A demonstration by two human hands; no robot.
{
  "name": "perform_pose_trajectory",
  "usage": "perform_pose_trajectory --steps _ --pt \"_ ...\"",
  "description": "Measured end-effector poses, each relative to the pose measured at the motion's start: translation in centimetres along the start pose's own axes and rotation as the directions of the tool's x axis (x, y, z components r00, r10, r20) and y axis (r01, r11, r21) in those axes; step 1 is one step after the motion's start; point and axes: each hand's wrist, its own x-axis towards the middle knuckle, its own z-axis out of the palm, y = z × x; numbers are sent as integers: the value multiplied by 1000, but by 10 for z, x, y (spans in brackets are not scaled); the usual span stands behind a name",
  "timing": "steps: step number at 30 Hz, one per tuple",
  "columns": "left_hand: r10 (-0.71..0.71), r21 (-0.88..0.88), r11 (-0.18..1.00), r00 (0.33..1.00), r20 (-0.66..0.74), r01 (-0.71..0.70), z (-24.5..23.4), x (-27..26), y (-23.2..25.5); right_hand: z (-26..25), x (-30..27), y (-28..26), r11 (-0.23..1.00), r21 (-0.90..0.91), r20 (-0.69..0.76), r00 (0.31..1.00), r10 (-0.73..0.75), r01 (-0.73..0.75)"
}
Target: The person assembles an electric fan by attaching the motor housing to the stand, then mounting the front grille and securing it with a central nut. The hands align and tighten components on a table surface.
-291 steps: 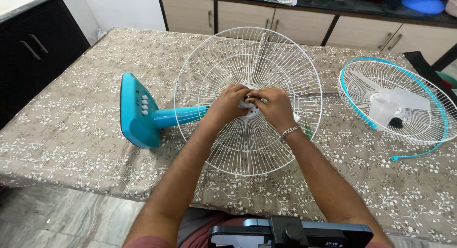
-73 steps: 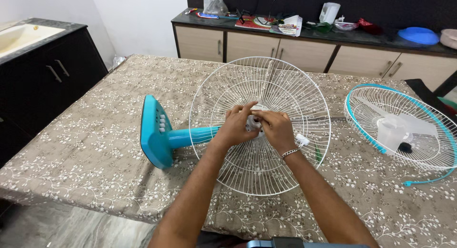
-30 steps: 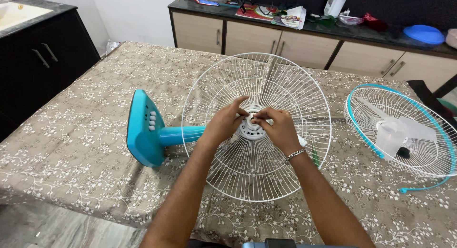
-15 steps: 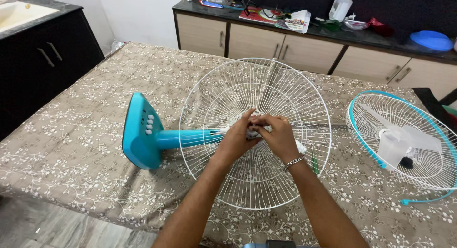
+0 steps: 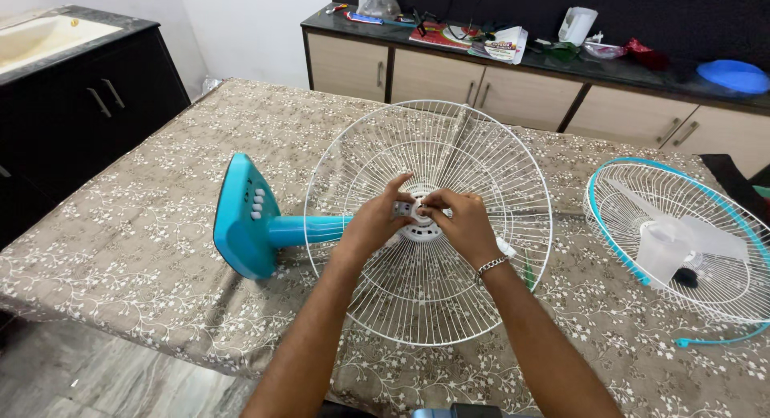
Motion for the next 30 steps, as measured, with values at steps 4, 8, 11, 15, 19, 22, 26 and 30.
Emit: perform_pose_trajectory --steps 4,8,11,15,19,22,26,30 --pt "0 -47 999 999 38 2 -3 -1 -1 -1 3 -4 998 57 20 999 39 -41" --pt "170 7 985 985 16 -170 -2 1 0 -4 3 -7 995 92 9 999 38 -39" --pt "212 97 973 977 -37 -208 5 -2 3 -7 2 -10 995 81 18 999 49 -50" --pt "80 45 996 985 -150 -74 36 -6 6 -9 2 -13 994 33 58 993 103 -105" --pt "64 57 997 976 -208 -53 50 -6 -2 -8 4 -14 996 43 30 997 77 -78" --pt "73 80 995 982 -174 -59 49 -4 -5 -7 6 -14 996 -1 37 996 86 -86" --pt "118 -21 992 986 -117 -121 36 0 -2 -6 8 -12 996 -25 36 996 81 -80" --pt "79 -42 996 992 94 -75 17 8 2 -6 7 -9 997 -24 33 996 77 -77"
